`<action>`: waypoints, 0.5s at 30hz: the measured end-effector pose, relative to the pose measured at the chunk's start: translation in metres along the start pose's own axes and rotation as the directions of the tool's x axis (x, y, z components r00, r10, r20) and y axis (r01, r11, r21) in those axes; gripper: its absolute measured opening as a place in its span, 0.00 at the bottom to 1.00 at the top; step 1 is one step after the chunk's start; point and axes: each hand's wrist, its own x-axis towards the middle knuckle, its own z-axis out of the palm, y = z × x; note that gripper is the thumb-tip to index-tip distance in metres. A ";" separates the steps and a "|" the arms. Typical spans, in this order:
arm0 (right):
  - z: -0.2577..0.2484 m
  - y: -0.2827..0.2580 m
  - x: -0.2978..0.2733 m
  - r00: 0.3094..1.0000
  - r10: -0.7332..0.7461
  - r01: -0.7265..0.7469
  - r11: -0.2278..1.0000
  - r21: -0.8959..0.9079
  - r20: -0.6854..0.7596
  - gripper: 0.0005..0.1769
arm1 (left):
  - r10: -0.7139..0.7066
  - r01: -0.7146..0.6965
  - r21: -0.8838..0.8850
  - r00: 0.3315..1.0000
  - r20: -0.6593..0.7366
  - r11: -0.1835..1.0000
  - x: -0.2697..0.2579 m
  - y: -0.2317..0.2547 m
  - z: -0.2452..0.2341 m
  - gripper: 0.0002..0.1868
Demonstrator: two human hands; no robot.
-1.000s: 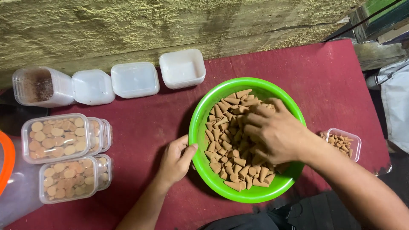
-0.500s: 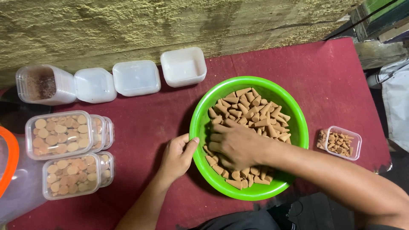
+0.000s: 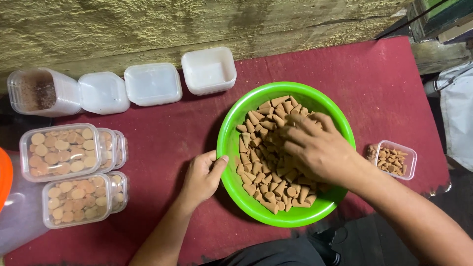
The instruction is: Packing incense cones from a large green bowl into small clear plastic containers.
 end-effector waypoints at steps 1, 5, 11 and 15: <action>-0.003 -0.001 0.006 1.000 0.003 -0.003 1.000 0.001 -0.001 0.12 | 0.000 0.000 0.002 1.000 0.003 1.000 0.000 0.001 0.000 0.19; 0.006 -0.012 0.022 1.000 -0.023 0.023 0.999 0.033 -0.010 0.07 | 0.010 -0.010 0.008 1.000 -0.003 1.000 -0.001 0.002 0.000 0.19; 0.000 -0.036 0.067 0.932 -0.167 0.098 0.971 0.219 0.323 0.08 | 0.023 -0.023 0.014 1.000 -0.007 1.000 -0.001 0.011 -0.001 0.19; 0.010 -0.036 0.066 0.838 -0.155 0.052 0.977 0.205 0.523 0.13 | 0.043 -0.043 0.020 0.999 -0.006 0.999 -0.001 0.017 -0.002 0.18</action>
